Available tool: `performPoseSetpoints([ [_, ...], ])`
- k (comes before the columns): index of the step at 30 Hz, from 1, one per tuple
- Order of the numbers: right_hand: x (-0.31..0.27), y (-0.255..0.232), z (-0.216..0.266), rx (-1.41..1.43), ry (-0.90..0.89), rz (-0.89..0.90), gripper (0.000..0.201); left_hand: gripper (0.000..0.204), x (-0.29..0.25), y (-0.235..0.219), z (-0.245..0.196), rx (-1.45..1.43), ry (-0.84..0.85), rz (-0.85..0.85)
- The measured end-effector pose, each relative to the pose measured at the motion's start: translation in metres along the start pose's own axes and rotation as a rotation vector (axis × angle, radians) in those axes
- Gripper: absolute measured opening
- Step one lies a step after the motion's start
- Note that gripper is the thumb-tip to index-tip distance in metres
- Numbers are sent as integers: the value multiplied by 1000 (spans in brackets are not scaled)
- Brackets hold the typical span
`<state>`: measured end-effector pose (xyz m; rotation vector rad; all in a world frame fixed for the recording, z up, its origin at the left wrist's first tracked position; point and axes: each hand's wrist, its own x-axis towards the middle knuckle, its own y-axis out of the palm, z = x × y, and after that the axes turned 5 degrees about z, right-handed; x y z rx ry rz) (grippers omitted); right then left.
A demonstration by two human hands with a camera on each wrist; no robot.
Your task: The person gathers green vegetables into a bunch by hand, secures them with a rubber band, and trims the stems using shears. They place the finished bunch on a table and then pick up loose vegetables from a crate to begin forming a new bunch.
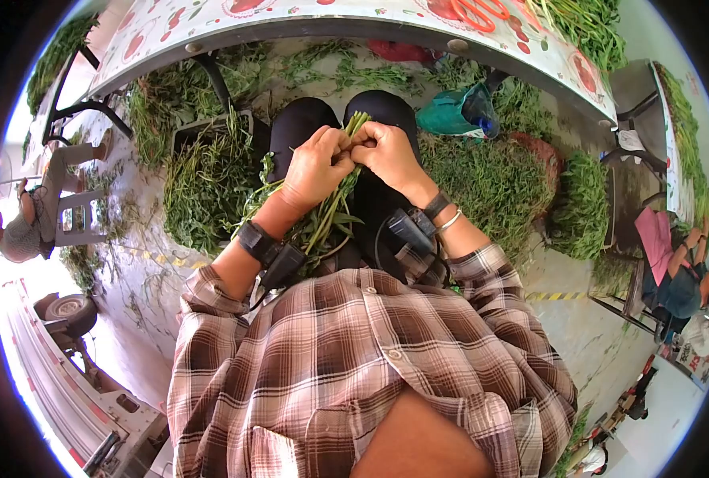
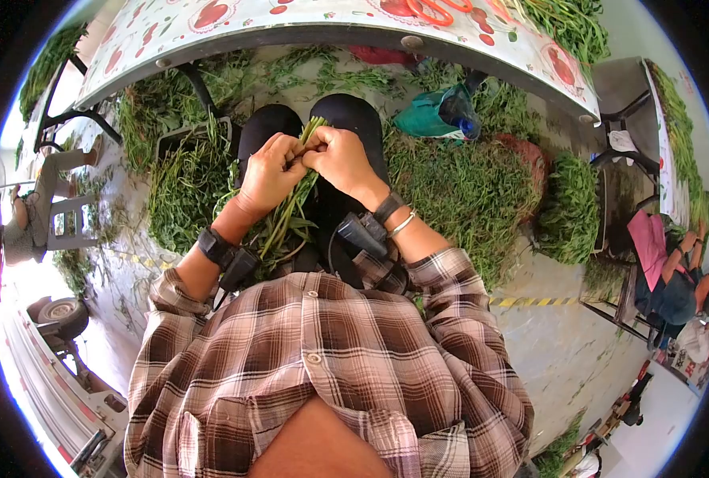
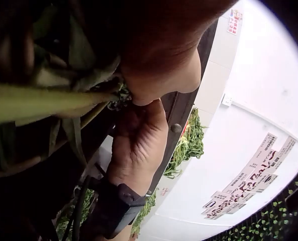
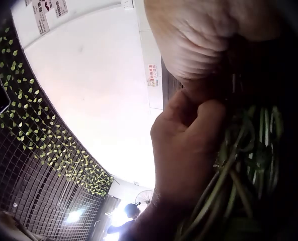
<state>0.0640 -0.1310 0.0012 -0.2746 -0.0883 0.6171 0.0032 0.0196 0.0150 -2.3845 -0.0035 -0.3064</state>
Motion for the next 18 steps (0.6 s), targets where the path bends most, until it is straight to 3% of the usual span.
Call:
performPoseSetpoints([
  [10,-3,-3,2,121,12,65,15,11,-1,0,9,-300,-186,52],
  [18,3,-15,0,58,-66,157,13,10,0,-2,5,-282,-157,69],
])
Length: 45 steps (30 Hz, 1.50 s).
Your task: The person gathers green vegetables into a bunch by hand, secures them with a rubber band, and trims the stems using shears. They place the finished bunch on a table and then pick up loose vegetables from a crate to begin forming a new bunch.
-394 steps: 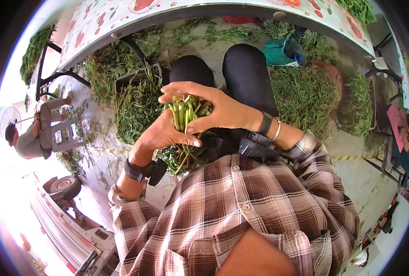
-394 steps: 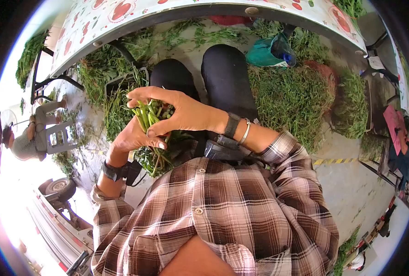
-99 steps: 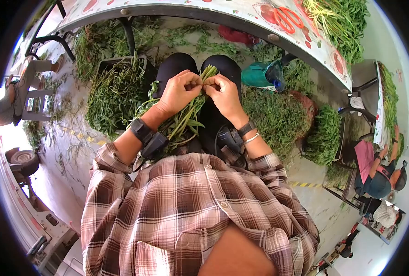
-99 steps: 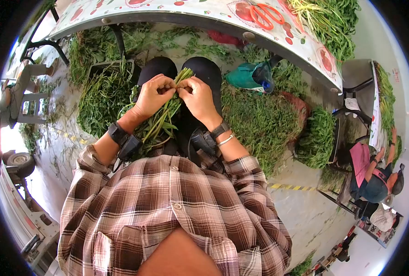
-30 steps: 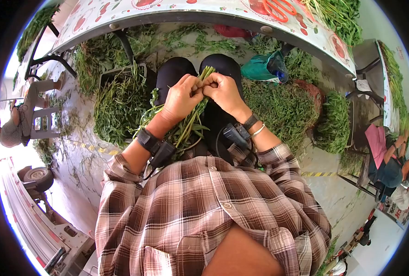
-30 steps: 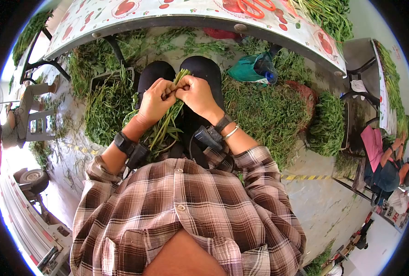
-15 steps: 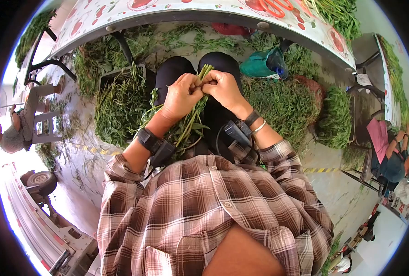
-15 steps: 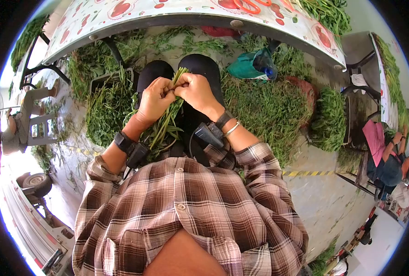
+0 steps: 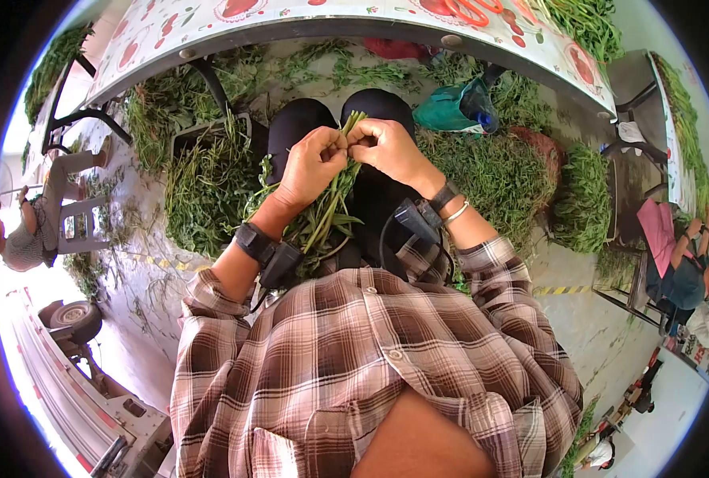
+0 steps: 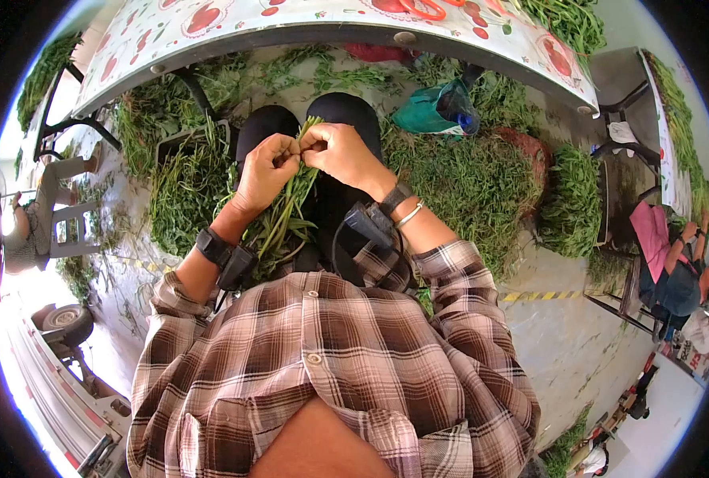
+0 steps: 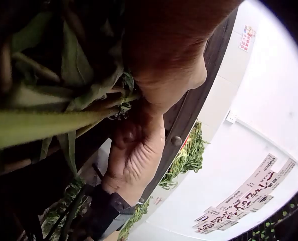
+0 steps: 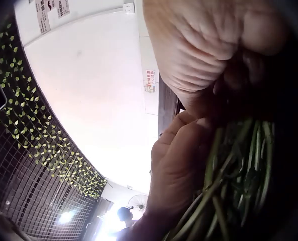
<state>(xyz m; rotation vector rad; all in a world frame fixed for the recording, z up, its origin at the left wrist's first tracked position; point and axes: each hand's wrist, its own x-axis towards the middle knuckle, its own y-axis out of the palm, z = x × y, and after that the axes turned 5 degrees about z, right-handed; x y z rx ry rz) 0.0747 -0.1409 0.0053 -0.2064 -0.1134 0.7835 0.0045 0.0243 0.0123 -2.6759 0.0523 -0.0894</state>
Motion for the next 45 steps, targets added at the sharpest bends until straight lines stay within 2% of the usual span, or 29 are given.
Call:
performPoseSetpoints([
  [4,6,-5,3,23,-16,83,14,10,0,-1,0,17,11,9],
  [8,7,-4,3,22,-22,89,13,11,-1,-2,0,9,2,17],
  [13,0,4,0,58,62,-42,13,13,-1,-2,-1,-8,-13,28],
  [16,-1,7,-8,164,113,-63,13,12,0,-3,-4,0,-52,42],
  [20,-2,9,-8,219,120,-79,7,13,0,-2,-3,9,-23,16],
  [22,-3,8,-3,138,120,-83,7,14,-1,-2,-12,52,11,-42],
  [26,-3,10,0,83,106,-107,10,14,-3,-1,-6,100,111,-35],
  [28,-4,10,1,83,106,-109,10,14,-3,-2,-9,241,226,-41],
  [31,-3,11,-1,75,85,-111,9,15,0,-2,-7,343,297,-59],
  [34,-3,12,-2,70,103,-131,9,17,3,0,-4,352,195,-102],
  [40,-5,11,-1,82,120,-128,9,17,-1,-3,-10,191,158,-78],
  [44,-3,11,-4,113,101,-120,9,16,-4,-5,-15,164,145,-12],
  [45,-3,11,-4,106,99,-117,9,16,-3,-5,-12,218,194,-20],
])
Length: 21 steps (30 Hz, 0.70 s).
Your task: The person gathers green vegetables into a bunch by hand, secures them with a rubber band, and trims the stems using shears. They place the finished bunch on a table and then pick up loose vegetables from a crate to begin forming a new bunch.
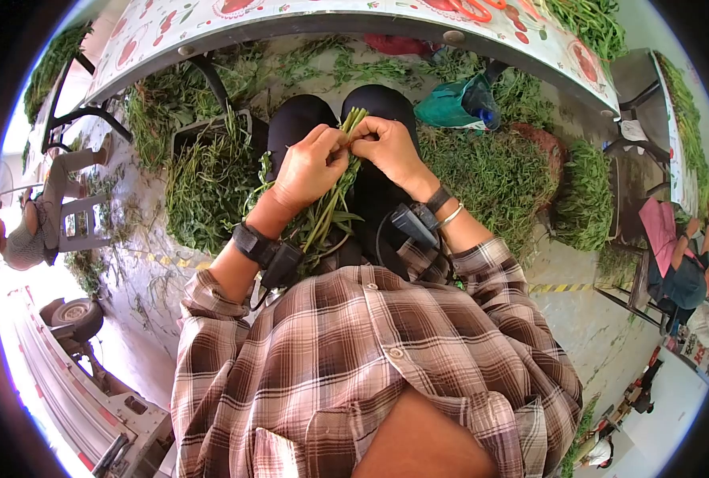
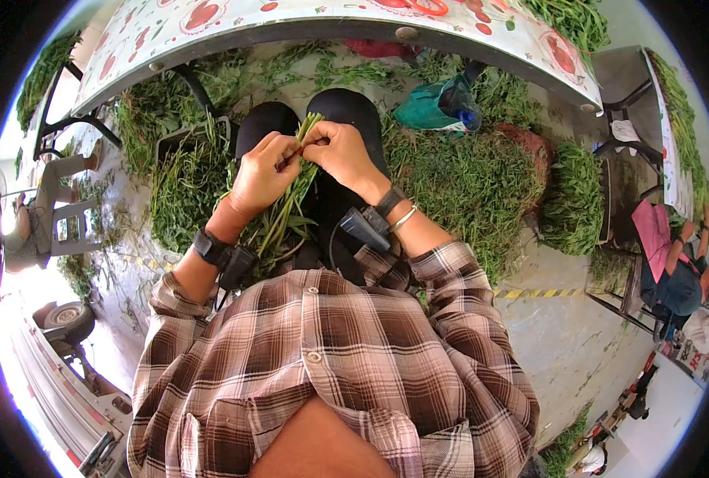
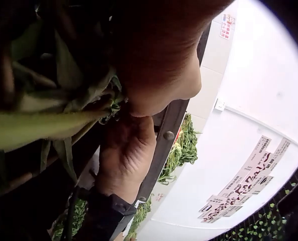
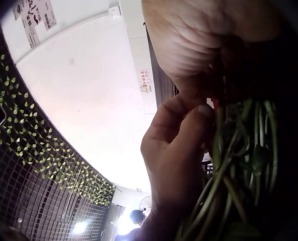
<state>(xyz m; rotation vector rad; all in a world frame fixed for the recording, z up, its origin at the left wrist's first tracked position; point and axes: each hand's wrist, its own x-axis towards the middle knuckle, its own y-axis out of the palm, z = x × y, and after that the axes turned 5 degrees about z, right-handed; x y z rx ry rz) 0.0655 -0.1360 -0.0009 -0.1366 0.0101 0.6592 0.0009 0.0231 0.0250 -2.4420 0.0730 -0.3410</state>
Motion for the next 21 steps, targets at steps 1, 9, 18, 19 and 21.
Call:
performPoseSetpoints([
  [1,0,0,0,-8,-1,2,9,17,0,1,2,54,48,-7],
  [9,0,1,1,-25,-4,0,9,15,3,5,2,162,65,-17],
  [18,-1,3,0,15,-39,-19,8,8,2,10,7,-136,-245,-46],
  [19,-2,3,-1,25,-39,2,7,8,1,10,7,-216,-324,-34],
  [21,-2,1,1,-6,-45,18,7,8,1,7,9,-231,-333,-22],
])
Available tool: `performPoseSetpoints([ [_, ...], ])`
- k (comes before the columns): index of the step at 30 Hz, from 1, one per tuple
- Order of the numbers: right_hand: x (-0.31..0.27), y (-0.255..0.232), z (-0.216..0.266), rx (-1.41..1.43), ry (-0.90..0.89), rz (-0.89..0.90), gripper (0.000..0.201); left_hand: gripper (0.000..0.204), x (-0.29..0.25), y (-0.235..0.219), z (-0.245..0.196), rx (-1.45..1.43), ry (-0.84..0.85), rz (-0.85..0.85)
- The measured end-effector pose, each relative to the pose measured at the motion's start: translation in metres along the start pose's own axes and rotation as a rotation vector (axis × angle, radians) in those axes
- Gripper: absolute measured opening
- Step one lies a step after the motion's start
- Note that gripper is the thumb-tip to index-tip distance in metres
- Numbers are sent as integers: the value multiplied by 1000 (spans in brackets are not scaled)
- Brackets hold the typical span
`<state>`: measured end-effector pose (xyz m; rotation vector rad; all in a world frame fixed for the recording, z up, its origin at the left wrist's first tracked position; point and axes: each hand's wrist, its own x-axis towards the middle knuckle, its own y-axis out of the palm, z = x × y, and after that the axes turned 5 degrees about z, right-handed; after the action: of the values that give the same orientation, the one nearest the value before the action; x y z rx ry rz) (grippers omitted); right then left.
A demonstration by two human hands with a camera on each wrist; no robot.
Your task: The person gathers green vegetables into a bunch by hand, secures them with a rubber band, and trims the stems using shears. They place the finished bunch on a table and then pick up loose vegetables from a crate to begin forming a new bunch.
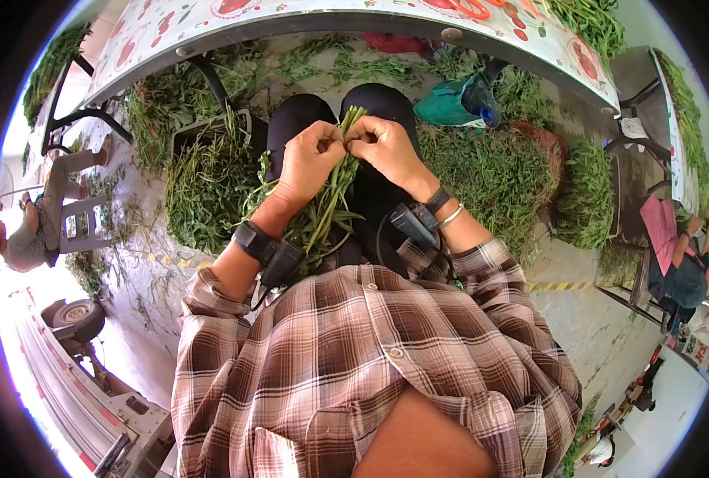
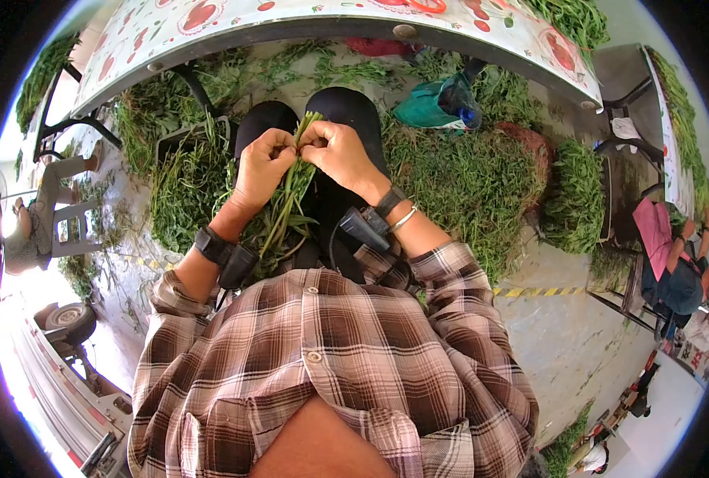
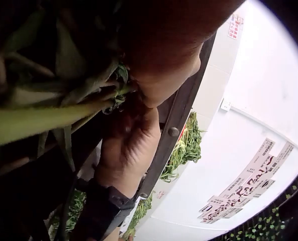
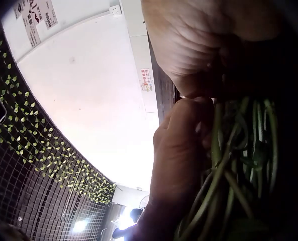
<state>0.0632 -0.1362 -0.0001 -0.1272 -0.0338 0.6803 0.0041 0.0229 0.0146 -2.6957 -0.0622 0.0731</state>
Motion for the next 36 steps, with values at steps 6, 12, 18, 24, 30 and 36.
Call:
performPoseSetpoints([
  [6,1,1,-1,-31,-32,13,10,8,0,1,3,-35,9,17],
  [12,4,1,-1,-63,-62,23,9,7,-1,2,-1,-20,13,8],
  [18,3,-2,-1,-53,-12,56,8,8,-1,0,-1,-8,17,3],
  [24,2,-2,-2,-17,-10,51,8,10,-1,0,-2,57,163,-39],
  [30,1,-1,1,-85,-14,27,9,9,0,4,2,138,183,-58],
  [36,-1,0,1,-32,8,-10,9,11,0,3,3,83,96,-33],
])
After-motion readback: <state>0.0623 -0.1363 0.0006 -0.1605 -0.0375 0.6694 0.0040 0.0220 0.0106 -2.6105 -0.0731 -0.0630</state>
